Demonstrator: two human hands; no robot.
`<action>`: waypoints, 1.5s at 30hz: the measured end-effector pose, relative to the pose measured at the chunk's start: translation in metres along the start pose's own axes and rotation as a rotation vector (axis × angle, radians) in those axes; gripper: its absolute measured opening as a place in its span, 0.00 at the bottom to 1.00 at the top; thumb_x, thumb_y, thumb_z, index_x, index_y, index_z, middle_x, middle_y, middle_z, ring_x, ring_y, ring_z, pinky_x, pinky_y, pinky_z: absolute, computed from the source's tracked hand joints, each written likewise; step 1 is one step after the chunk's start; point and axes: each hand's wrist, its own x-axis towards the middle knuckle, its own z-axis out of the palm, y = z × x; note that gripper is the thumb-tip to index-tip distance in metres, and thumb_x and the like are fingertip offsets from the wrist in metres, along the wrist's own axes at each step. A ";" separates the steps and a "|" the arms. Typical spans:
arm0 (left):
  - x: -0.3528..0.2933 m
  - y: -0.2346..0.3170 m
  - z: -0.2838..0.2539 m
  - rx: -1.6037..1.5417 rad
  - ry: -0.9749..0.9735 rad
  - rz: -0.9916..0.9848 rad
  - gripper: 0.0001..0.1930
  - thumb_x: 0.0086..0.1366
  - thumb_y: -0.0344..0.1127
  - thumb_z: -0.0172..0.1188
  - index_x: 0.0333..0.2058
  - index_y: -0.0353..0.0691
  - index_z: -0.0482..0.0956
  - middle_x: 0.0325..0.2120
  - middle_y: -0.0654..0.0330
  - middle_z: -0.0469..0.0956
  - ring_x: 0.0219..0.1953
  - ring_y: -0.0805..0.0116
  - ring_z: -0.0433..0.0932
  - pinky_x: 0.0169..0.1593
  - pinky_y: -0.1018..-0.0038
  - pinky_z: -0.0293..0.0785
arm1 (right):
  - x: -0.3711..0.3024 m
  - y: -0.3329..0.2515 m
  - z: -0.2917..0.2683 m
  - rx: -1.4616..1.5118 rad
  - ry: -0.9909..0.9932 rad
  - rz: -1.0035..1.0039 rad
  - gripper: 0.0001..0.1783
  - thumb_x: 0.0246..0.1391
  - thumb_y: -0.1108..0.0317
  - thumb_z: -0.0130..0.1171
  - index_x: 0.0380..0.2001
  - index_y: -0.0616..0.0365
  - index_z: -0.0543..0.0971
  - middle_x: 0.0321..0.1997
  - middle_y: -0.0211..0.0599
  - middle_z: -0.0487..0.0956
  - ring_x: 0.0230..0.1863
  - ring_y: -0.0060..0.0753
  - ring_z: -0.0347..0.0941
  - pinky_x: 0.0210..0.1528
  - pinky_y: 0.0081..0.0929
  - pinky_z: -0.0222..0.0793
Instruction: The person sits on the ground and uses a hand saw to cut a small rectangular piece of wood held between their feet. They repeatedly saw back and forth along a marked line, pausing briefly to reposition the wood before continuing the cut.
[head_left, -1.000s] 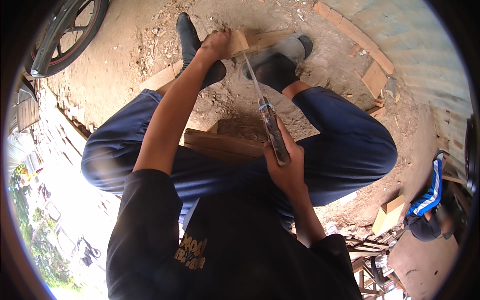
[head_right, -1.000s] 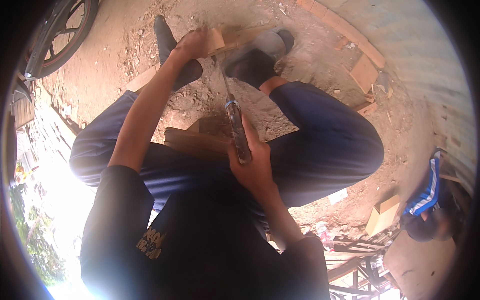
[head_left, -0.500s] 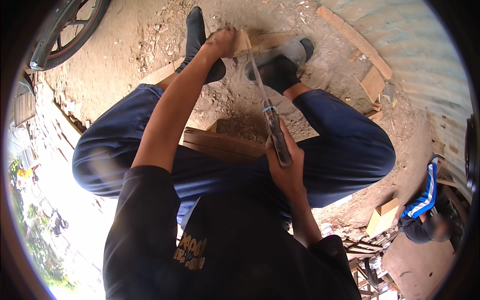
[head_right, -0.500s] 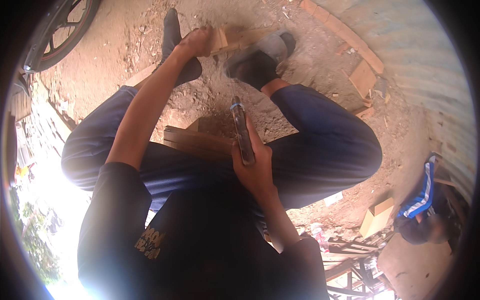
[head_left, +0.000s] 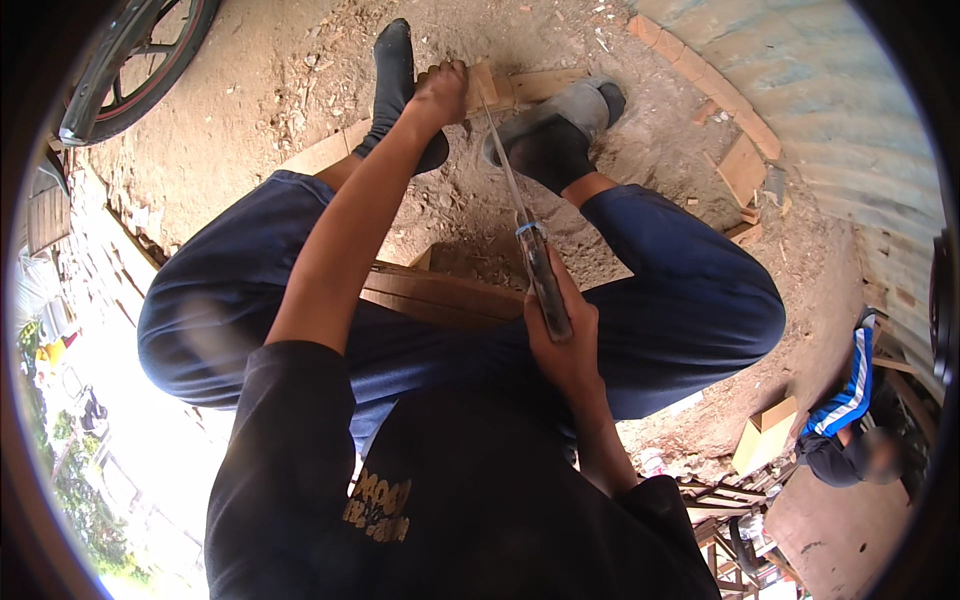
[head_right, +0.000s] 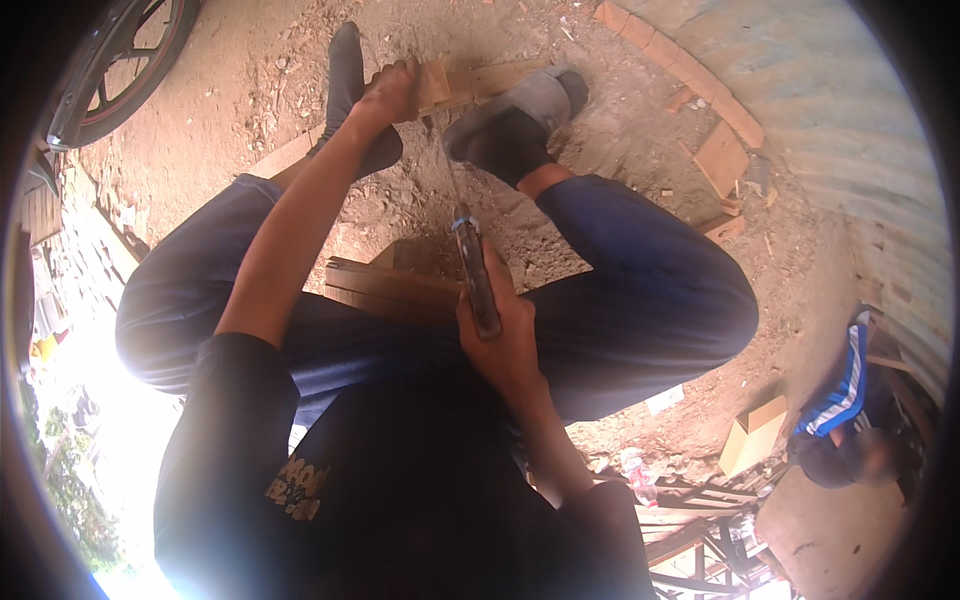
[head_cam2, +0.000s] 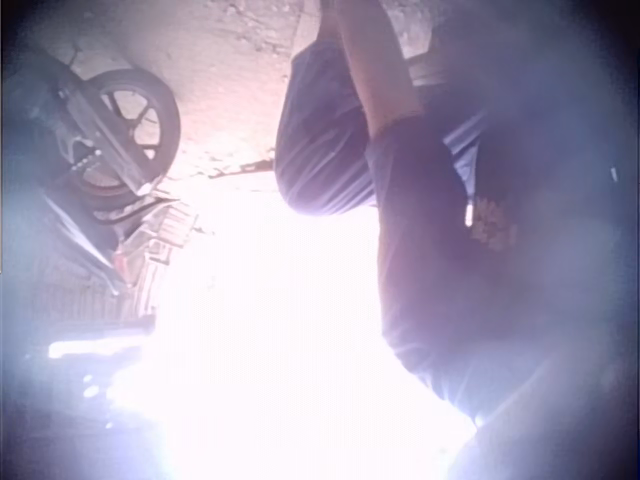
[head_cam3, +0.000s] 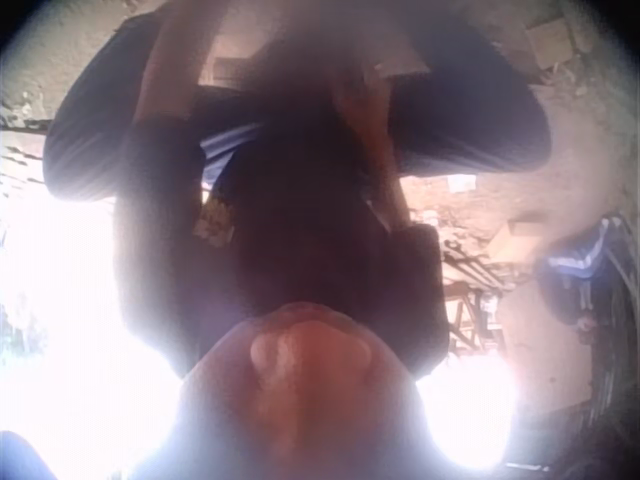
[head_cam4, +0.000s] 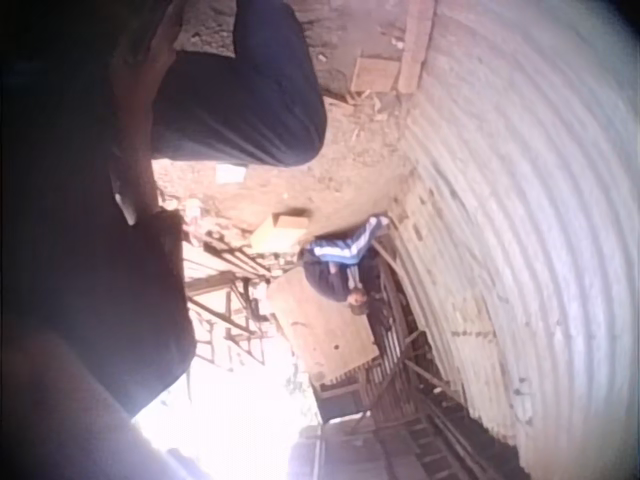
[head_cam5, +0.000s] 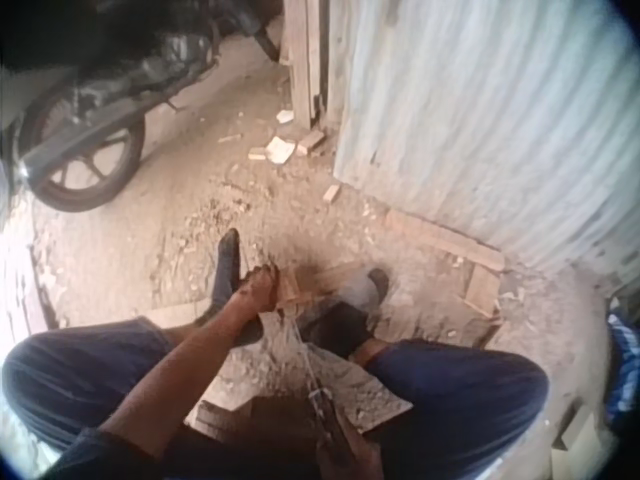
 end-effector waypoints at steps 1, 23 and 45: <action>-0.002 0.004 0.000 0.009 0.004 -0.029 0.38 0.48 0.38 0.70 0.55 0.29 0.63 0.53 0.41 0.71 0.56 0.46 0.72 0.59 0.60 0.70 | -0.001 -0.001 0.000 -0.011 0.004 0.002 0.33 0.53 0.78 0.57 0.64 0.64 0.64 0.40 0.58 0.80 0.40 0.44 0.83 0.39 0.30 0.76; 0.003 0.010 -0.003 -0.015 -0.059 -0.101 0.41 0.49 0.37 0.69 0.59 0.31 0.58 0.59 0.45 0.64 0.61 0.50 0.66 0.62 0.60 0.65 | 0.012 -0.003 -0.008 -0.011 -0.040 -0.021 0.34 0.53 0.77 0.56 0.65 0.64 0.62 0.37 0.56 0.80 0.38 0.45 0.84 0.36 0.28 0.75; 0.046 0.011 0.042 -0.615 0.639 -0.551 0.18 0.63 0.44 0.50 0.32 0.34 0.80 0.29 0.40 0.81 0.37 0.40 0.81 0.44 0.53 0.76 | 0.024 -0.013 -0.011 -0.038 -0.094 0.088 0.36 0.53 0.76 0.56 0.66 0.61 0.60 0.26 0.51 0.79 0.28 0.45 0.83 0.29 0.30 0.73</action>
